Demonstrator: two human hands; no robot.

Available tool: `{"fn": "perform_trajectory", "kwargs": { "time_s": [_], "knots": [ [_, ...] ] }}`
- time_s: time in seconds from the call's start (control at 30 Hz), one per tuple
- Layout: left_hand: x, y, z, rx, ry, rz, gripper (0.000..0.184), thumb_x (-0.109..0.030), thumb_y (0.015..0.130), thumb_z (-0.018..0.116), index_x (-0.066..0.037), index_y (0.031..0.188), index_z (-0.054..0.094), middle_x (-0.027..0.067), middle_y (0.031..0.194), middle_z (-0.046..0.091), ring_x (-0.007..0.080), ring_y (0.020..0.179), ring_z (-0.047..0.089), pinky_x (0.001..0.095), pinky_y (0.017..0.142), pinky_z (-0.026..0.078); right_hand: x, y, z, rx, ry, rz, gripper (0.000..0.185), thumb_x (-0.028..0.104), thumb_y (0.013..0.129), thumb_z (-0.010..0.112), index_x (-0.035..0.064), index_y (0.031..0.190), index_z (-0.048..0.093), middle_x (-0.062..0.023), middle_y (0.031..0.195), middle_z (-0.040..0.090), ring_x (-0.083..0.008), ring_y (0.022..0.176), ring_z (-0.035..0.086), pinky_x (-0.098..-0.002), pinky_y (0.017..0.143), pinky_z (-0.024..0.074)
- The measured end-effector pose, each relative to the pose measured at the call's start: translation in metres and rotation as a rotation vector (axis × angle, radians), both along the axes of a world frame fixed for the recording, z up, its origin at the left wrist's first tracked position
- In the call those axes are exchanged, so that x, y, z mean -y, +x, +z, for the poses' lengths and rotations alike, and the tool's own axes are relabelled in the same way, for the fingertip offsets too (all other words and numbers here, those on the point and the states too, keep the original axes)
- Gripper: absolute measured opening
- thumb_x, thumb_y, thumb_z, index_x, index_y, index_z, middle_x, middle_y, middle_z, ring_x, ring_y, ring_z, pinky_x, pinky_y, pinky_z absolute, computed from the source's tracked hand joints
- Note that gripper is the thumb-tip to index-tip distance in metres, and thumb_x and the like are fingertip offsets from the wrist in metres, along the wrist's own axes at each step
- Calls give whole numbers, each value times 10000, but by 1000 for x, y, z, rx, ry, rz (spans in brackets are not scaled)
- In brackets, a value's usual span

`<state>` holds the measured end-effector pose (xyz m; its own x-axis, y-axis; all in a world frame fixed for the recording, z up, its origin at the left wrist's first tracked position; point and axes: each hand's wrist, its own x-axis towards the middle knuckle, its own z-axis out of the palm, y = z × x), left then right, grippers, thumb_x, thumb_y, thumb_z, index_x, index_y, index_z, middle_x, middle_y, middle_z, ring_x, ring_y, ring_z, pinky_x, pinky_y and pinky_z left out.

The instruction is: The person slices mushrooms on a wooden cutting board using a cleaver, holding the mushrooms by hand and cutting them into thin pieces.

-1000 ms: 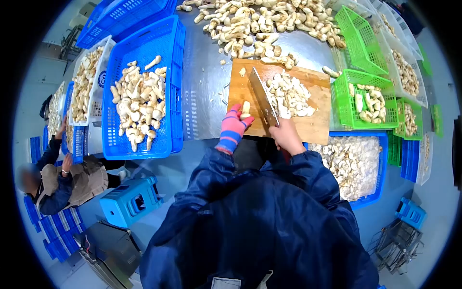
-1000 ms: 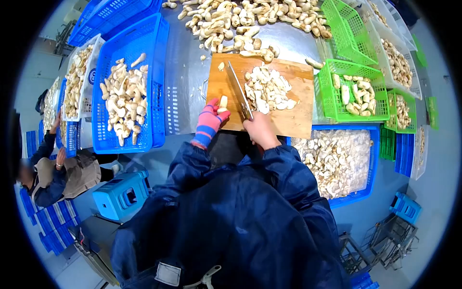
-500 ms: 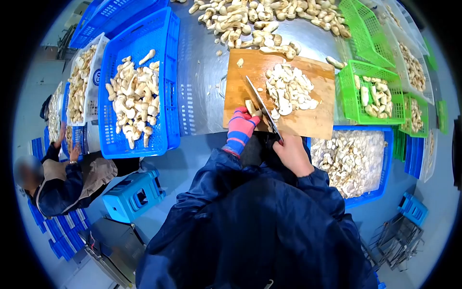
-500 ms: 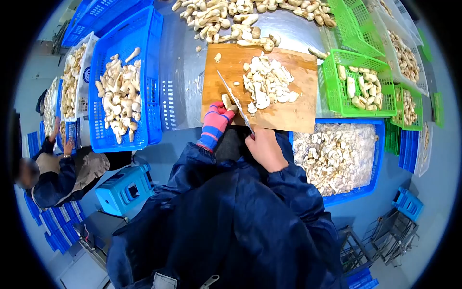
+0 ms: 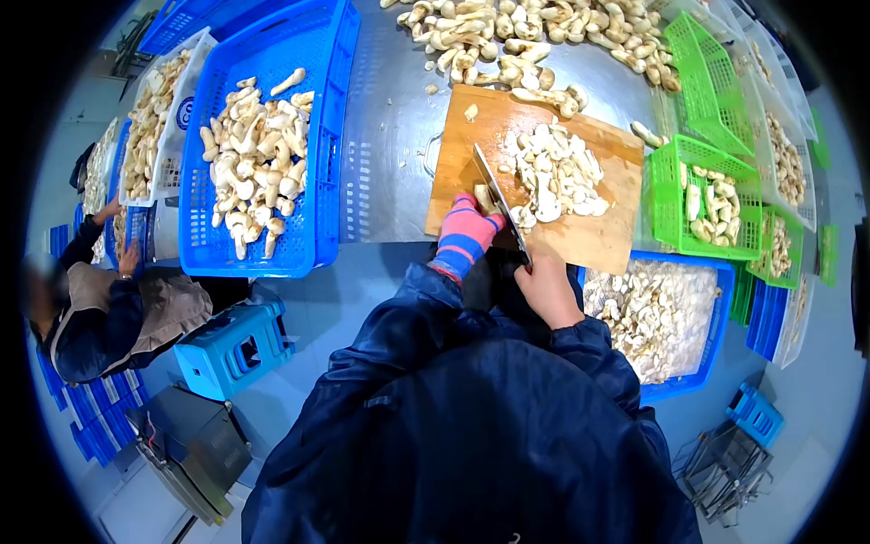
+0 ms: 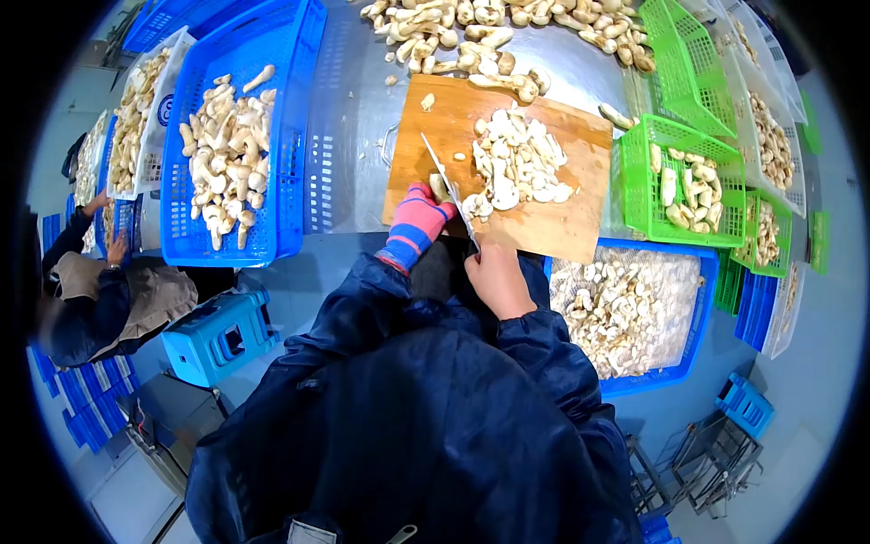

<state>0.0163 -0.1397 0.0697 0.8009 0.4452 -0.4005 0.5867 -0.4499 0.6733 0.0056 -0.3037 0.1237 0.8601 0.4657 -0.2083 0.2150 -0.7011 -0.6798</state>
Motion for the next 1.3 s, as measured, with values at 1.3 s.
{"fn": "perform_trajectory", "kwargs": {
  "time_s": [1.3],
  "knots": [
    [-22,119,-26,422,392,-190,412,-172,688,687,-79,1077,591,159,1021,611,334,982,571,417,871,455,35,-4,-37,-279,277,-562,104,68,794,563,-36,808,562,-98,526,516,-187,400,515,-345,421,417]
  ]
}}
